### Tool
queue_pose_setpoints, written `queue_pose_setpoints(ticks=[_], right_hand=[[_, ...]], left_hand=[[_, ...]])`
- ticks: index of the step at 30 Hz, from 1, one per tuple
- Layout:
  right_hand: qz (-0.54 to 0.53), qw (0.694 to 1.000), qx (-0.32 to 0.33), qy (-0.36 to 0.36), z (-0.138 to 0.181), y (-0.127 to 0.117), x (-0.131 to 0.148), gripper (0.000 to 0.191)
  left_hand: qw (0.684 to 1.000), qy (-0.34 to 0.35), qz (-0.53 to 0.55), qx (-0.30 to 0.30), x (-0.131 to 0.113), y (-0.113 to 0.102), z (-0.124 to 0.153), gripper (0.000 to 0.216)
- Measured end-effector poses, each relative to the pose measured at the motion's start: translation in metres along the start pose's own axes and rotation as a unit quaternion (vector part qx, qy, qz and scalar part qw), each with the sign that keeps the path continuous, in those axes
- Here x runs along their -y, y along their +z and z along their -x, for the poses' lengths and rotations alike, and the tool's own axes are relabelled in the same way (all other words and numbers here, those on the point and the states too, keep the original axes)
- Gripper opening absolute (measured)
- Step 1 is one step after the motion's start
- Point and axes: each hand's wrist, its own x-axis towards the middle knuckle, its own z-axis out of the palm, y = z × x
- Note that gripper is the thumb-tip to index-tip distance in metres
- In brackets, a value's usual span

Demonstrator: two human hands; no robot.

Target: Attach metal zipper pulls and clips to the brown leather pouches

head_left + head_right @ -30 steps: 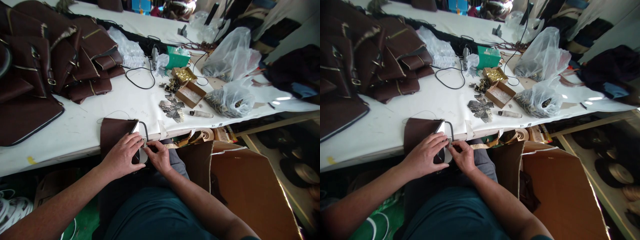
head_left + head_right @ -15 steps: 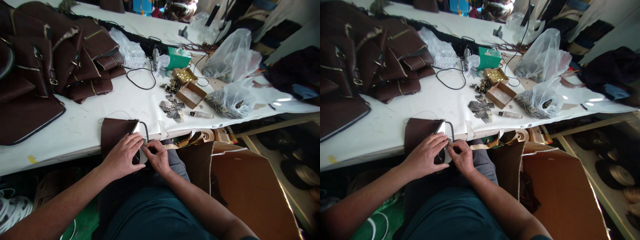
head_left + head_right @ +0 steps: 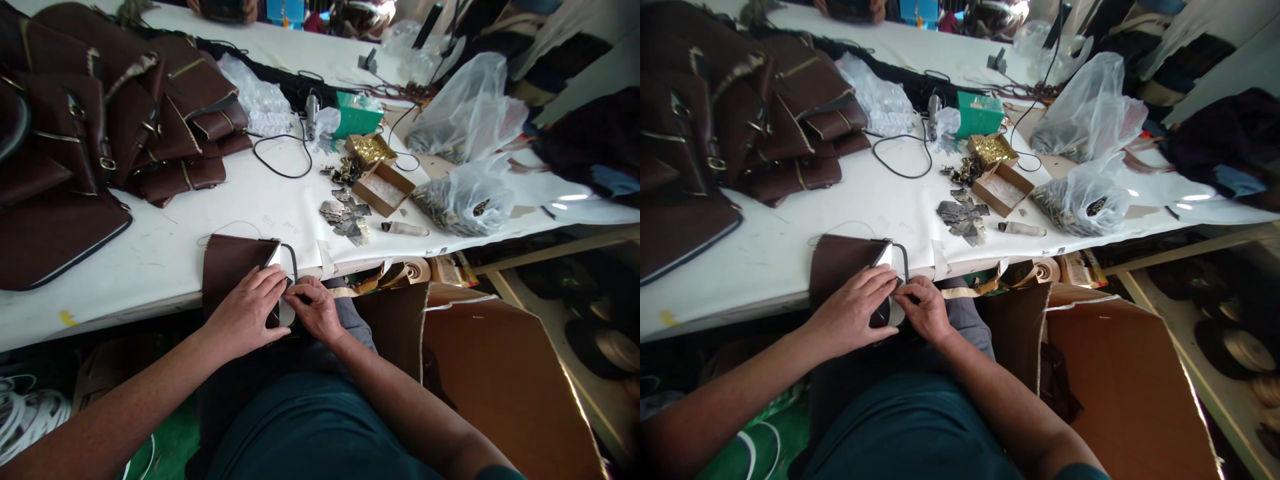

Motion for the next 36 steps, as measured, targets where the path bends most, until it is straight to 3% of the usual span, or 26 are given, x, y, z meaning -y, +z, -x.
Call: queue_pose_setpoints(ticks=[6, 11, 16, 19, 22, 25, 27, 30, 36], right_hand=[[-0.042, 0.999, -0.017, 0.011, 0.005, 0.004, -0.006, 0.007], [-0.183, 0.969, -0.079, 0.147, 0.014, 0.01, -0.007, 0.029], [-0.208, 0.96, -0.059, 0.176, 0.002, 0.007, 0.01, 0.026], [-0.122, 0.98, -0.04, 0.154, -0.004, 0.0, 0.018, 0.02], [0.069, 0.996, -0.028, 0.051, -0.004, -0.008, 0.023, 0.013], [0.244, 0.967, -0.01, -0.069, -0.005, -0.01, 0.03, 0.02], [0.332, 0.937, 0.016, -0.104, -0.01, -0.009, 0.035, 0.023], [0.419, 0.901, 0.047, -0.106, -0.019, -0.006, 0.041, 0.024], [0.488, 0.864, 0.081, -0.097, -0.03, -0.003, 0.051, 0.022]], left_hand=[[1.0, -0.001, 0.005, -0.004, 0.001, 0.001, 0.001, 0.082], [1.0, -0.001, 0.003, 0.002, 0.0, -0.002, 0.0, 0.086], [1.0, -0.016, -0.001, -0.01, -0.001, -0.01, -0.007, 0.082], [1.0, -0.019, 0.002, -0.02, -0.001, -0.01, -0.008, 0.078], [1.0, -0.018, 0.003, -0.025, 0.001, -0.005, -0.005, 0.081], [0.999, -0.025, 0.012, -0.032, 0.002, -0.001, -0.002, 0.082], [0.999, -0.028, 0.018, -0.034, 0.003, -0.001, -0.003, 0.085], [0.998, -0.033, 0.035, -0.033, 0.005, -0.003, -0.005, 0.088], [0.997, -0.046, 0.055, -0.035, 0.007, -0.002, -0.004, 0.088]])
